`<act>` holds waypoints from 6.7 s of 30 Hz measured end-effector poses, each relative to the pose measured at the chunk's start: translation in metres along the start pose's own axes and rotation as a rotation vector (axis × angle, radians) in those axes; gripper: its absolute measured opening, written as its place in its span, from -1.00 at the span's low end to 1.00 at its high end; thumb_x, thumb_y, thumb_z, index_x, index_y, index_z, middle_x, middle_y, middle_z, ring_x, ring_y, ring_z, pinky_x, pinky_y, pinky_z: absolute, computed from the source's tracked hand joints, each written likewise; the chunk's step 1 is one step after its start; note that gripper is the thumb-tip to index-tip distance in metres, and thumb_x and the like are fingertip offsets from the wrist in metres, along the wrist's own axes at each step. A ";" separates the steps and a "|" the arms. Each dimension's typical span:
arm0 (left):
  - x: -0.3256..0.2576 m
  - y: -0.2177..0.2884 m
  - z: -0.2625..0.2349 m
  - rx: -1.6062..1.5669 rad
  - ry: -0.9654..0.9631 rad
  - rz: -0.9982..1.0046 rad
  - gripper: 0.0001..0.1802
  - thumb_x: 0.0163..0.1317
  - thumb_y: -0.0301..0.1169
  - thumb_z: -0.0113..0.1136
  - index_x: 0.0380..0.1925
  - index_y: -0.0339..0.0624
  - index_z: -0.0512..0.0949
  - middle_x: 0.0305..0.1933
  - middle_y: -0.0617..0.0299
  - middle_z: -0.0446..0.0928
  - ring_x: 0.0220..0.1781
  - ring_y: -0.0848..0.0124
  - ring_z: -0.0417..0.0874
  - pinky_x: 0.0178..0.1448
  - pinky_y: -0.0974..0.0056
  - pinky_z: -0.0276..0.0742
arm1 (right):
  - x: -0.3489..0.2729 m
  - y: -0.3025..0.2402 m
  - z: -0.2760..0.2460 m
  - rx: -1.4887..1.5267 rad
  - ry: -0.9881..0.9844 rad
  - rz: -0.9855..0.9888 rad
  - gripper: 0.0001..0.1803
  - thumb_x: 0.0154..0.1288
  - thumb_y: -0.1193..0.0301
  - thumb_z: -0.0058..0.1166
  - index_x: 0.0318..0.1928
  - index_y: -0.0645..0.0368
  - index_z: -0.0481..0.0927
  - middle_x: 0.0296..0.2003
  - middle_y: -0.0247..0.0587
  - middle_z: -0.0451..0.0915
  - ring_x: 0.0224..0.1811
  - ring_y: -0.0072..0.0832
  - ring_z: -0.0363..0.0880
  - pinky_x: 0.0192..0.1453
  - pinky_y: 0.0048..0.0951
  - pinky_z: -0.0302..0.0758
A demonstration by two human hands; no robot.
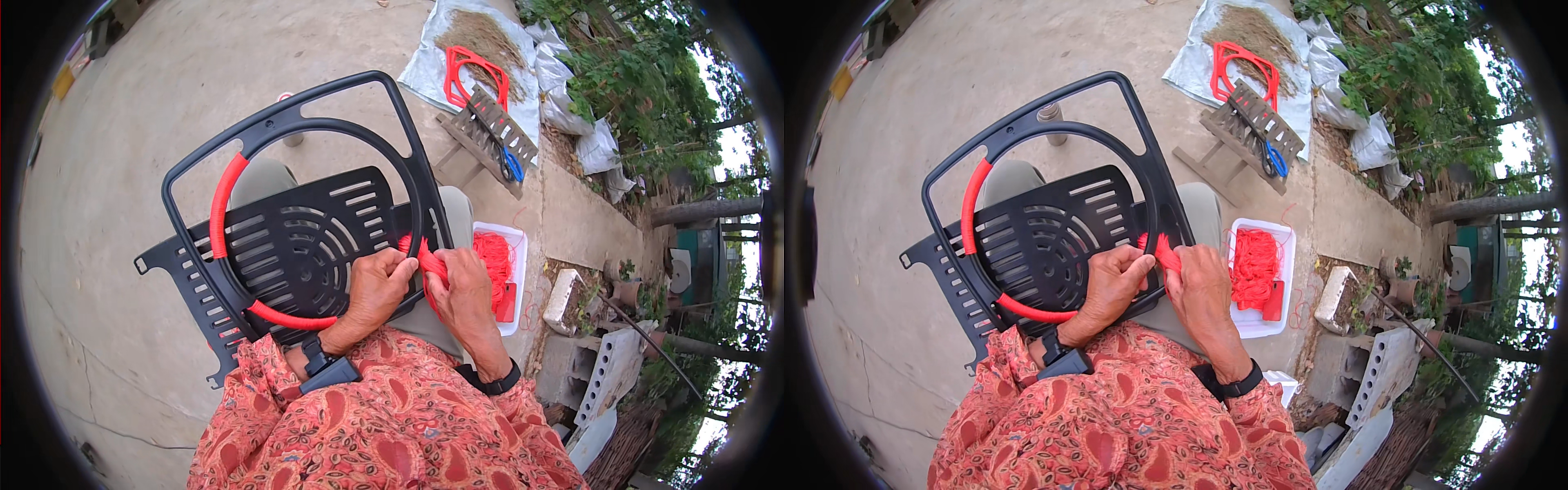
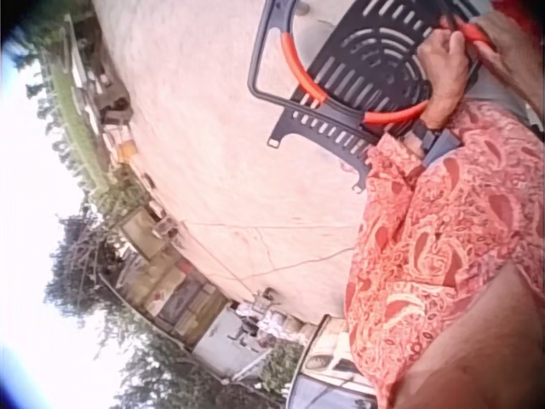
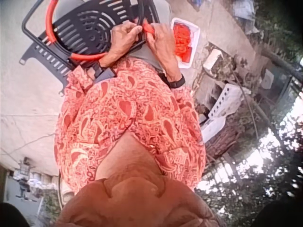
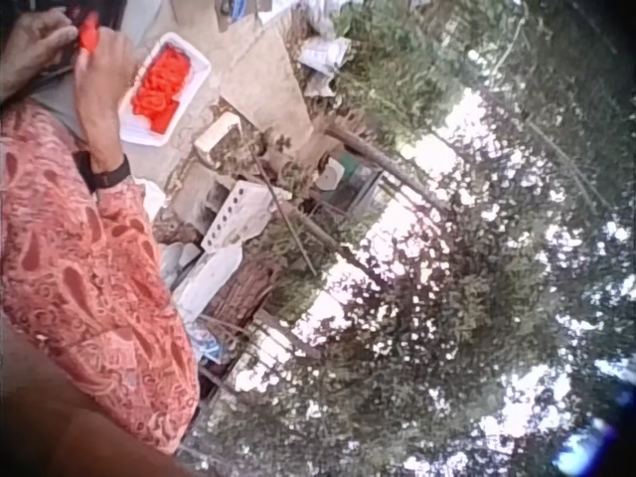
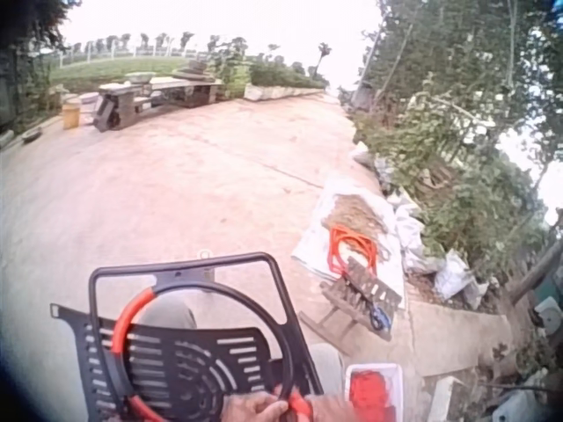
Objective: Wrapping red rope around a black plastic furniture frame for manufacturing.
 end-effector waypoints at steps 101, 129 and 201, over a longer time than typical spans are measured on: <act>0.004 -0.012 0.009 -0.015 -0.049 -0.030 -0.81 0.24 -0.43 0.25 -0.44 -0.38 0.58 -0.63 0.29 0.54 -0.64 0.62 0.47 -0.55 0.44 0.35 | 0.081 -0.011 -0.023 0.784 0.010 -0.155 -0.74 0.21 0.40 0.20 -0.10 0.21 0.57 -0.20 -0.26 0.51 -0.18 -0.47 0.55 -0.03 -0.46 0.46; 0.011 -0.003 0.004 -0.128 -0.092 -0.054 -0.76 0.33 -0.31 0.17 -0.35 -0.29 0.61 -0.64 0.28 0.53 -0.65 0.60 0.46 -0.56 0.48 0.34 | -0.064 0.101 -0.072 1.898 0.238 0.555 -0.62 0.42 0.09 -0.03 -0.13 0.20 0.43 -0.37 -0.28 0.44 -0.36 -0.47 0.42 -0.03 -0.31 0.42; 0.007 0.048 0.068 -0.286 -0.920 -0.343 -0.87 0.18 -0.49 0.20 -0.31 -0.35 0.58 -0.51 0.25 0.56 -0.58 0.54 0.51 -0.41 0.40 0.52 | -0.078 0.098 -0.078 2.438 0.479 0.428 -0.68 0.47 0.17 -0.10 -0.16 0.21 0.40 -0.33 -0.26 0.43 -0.23 -0.41 0.44 0.06 -0.30 0.46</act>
Point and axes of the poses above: each hand's wrist, its own x-axis towards the middle knuckle, its own z-axis out of the palm, y = z × x, the point moved 2 cm from there along x, towards the middle knuckle
